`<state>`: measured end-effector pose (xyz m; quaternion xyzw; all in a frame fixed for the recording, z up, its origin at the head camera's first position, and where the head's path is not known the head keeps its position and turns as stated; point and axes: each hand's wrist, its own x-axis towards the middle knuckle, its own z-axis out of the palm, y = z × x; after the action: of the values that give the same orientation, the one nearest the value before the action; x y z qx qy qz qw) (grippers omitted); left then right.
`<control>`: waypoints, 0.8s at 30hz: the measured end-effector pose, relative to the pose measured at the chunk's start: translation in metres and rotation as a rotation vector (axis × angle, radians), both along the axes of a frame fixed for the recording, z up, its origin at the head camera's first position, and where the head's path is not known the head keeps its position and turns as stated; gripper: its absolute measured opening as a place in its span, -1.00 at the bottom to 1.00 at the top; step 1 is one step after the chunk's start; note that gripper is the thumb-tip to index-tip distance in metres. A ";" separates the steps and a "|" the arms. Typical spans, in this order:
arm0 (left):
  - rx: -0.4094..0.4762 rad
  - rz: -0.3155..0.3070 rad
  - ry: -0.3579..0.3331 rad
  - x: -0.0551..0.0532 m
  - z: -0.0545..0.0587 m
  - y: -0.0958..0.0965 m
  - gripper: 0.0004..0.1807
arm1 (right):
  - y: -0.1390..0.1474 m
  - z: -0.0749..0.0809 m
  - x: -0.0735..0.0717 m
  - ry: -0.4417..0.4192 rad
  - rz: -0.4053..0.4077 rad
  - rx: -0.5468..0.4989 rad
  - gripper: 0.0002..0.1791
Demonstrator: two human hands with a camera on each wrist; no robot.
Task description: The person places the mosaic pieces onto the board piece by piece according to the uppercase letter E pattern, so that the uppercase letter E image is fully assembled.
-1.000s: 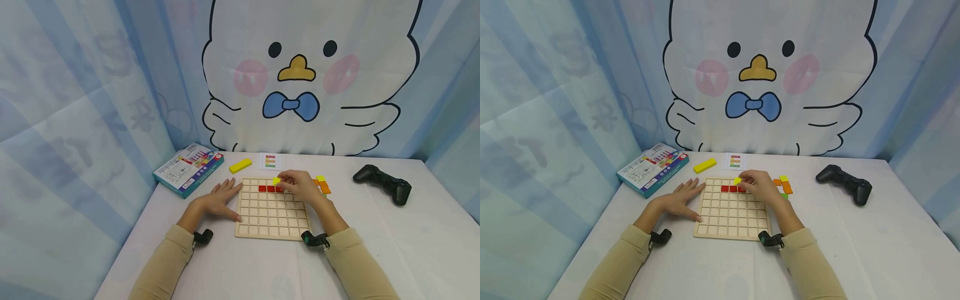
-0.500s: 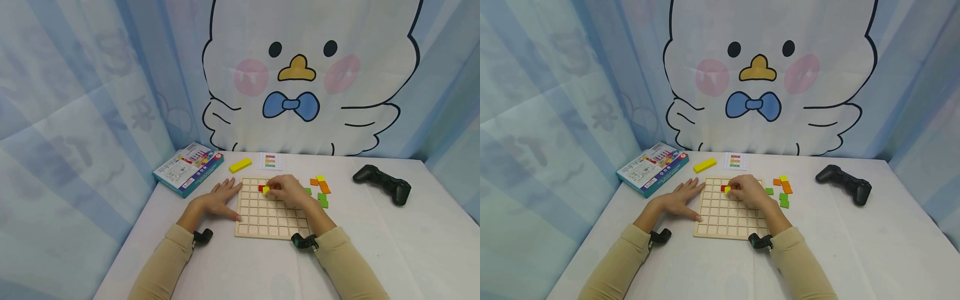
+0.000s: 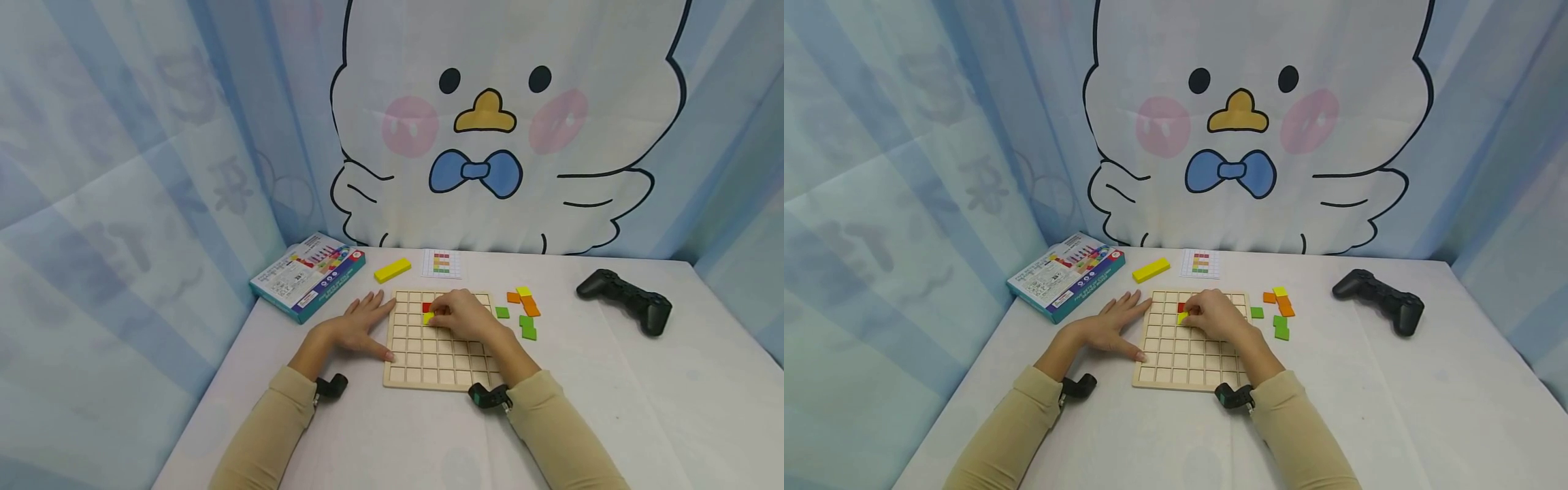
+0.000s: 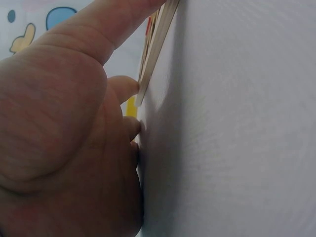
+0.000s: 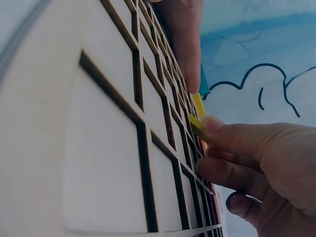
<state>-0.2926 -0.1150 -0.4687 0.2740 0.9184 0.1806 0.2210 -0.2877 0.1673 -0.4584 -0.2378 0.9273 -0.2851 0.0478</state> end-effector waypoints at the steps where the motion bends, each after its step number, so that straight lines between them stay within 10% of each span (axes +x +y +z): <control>1: 0.004 0.000 0.001 0.000 0.000 0.000 0.34 | 0.000 0.000 0.000 0.007 0.002 0.008 -0.83; 24: 0.013 -0.005 0.001 -0.001 -0.001 -0.001 0.34 | -0.003 -0.002 0.006 0.046 -0.016 0.040 -0.69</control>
<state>-0.2931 -0.1160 -0.4695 0.2777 0.9166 0.1860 0.2193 -0.2815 0.1644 -0.4605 -0.2356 0.9356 -0.2613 0.0288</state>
